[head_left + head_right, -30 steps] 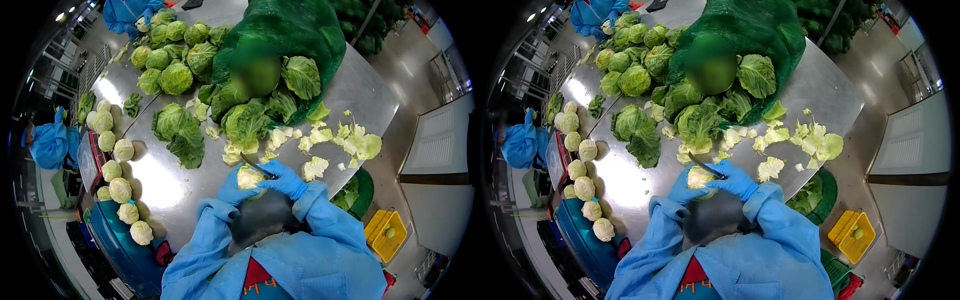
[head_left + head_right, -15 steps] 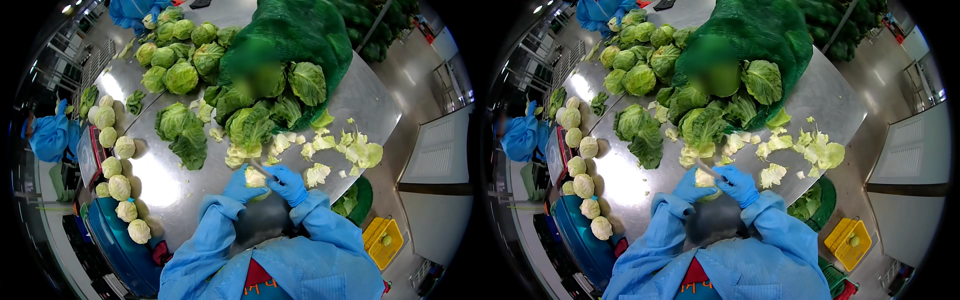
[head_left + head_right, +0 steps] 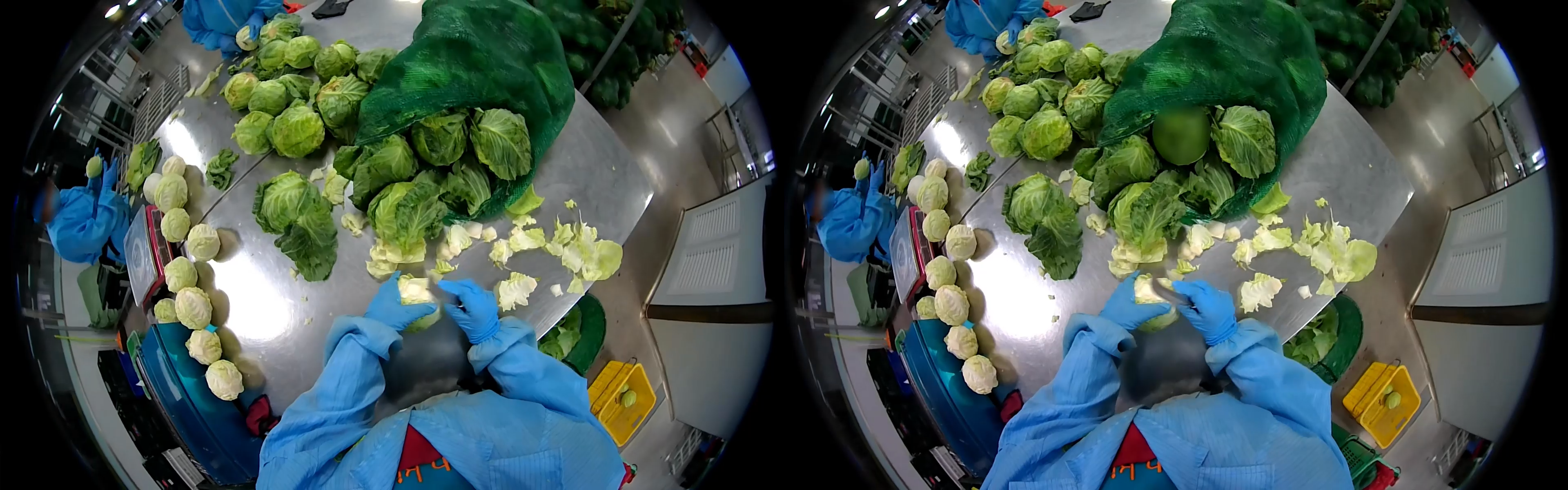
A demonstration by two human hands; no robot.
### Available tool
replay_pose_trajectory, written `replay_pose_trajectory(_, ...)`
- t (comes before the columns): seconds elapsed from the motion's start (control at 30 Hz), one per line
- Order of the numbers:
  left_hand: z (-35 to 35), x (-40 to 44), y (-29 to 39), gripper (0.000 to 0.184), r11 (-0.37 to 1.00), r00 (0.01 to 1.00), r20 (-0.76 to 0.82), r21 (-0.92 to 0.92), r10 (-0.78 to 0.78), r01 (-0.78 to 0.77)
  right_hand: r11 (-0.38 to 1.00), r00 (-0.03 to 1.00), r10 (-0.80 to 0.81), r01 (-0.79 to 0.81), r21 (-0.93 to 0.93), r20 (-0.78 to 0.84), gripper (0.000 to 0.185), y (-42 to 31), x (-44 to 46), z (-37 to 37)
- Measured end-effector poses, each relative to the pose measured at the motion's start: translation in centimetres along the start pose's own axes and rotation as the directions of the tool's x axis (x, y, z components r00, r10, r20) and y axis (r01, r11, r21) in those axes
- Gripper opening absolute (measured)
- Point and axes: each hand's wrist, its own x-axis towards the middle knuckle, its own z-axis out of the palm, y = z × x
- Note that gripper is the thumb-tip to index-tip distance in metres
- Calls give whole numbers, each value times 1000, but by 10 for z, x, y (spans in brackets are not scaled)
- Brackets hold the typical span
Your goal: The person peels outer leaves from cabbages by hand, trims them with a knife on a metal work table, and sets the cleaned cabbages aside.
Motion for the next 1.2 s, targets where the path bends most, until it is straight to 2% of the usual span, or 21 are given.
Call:
replay_pose_trajectory(0.1,-5,-11,22,84,989,994,50,-106,-99,104,916,921,391,-389,95,5,40,9,-14,2)
replay_pose_trajectory(0.13,-6,-11,17,88,992,996,51,-91,-77,82,857,893,439,-450,252,99,45,10,-13,1)
replay_pose_trajectory(0.2,-9,-15,1,98,998,998,53,-58,-34,37,645,826,478,-561,519,299,56,10,-5,0)
replay_pose_trajectory(0.23,-13,-19,-5,101,995,998,34,83,52,-55,670,831,437,-556,492,345,58,7,0,-1)
replay_pose_trajectory(0.3,-21,-30,-12,108,906,974,35,360,225,-222,715,826,355,-542,441,439,63,-6,6,-1)
replay_pose_trajectory(0.4,-24,-61,-10,111,988,986,72,-66,148,-143,694,834,199,-491,527,515,75,6,-27,29)
replay_pose_trajectory(0.43,-25,-70,-9,110,979,982,102,-141,162,-147,759,806,178,-477,442,564,73,-20,-14,10)
replay_pose_trajectory(0.53,-22,-92,-13,120,957,993,62,-279,97,-76,629,790,163,-545,554,591,64,-22,-23,6)
replay_pose_trajectory(0.63,-18,-103,-26,120,897,993,-6,-427,121,-112,313,614,365,-789,529,700,52,-20,-27,8)
replay_pose_trajectory(0.7,-14,-104,-21,118,782,998,44,-624,39,-3,353,576,440,-816,457,689,46,-23,-24,6)
replay_pose_trajectory(0.73,-14,-104,-22,118,750,998,55,-661,15,25,372,558,477,-828,420,679,43,-24,-22,7)
replay_pose_trajectory(0.77,-13,-104,-23,118,715,998,65,-697,-9,52,439,609,442,-787,434,658,41,-24,-23,11)
replay_pose_trajectory(0.83,-12,-105,-34,118,734,998,43,-677,-38,57,564,700,363,-690,453,615,39,-24,-25,21)
replay_pose_trajectory(0.93,-11,-104,-29,118,810,1000,24,-586,-9,21,462,535,446,-824,327,718,36,-39,-14,18)
replay_pose_trajectory(1.03,-15,-103,-33,118,835,991,-10,-537,132,-116,386,455,466,-876,288,759,39,-41,-8,13)
replay_pose_trajectory(1.1,-16,-101,-37,116,865,992,-20,-488,124,-118,687,753,377,-618,383,539,35,-18,-31,38)
replay_pose_trajectory(1.13,-17,-100,-38,116,879,992,-28,-462,121,-120,805,866,283,-448,388,413,33,-14,-34,45)
replay_pose_trajectory(1.2,-19,-97,-36,115,906,993,-29,-406,118,-120,922,893,296,-360,144,339,27,-13,-32,36)
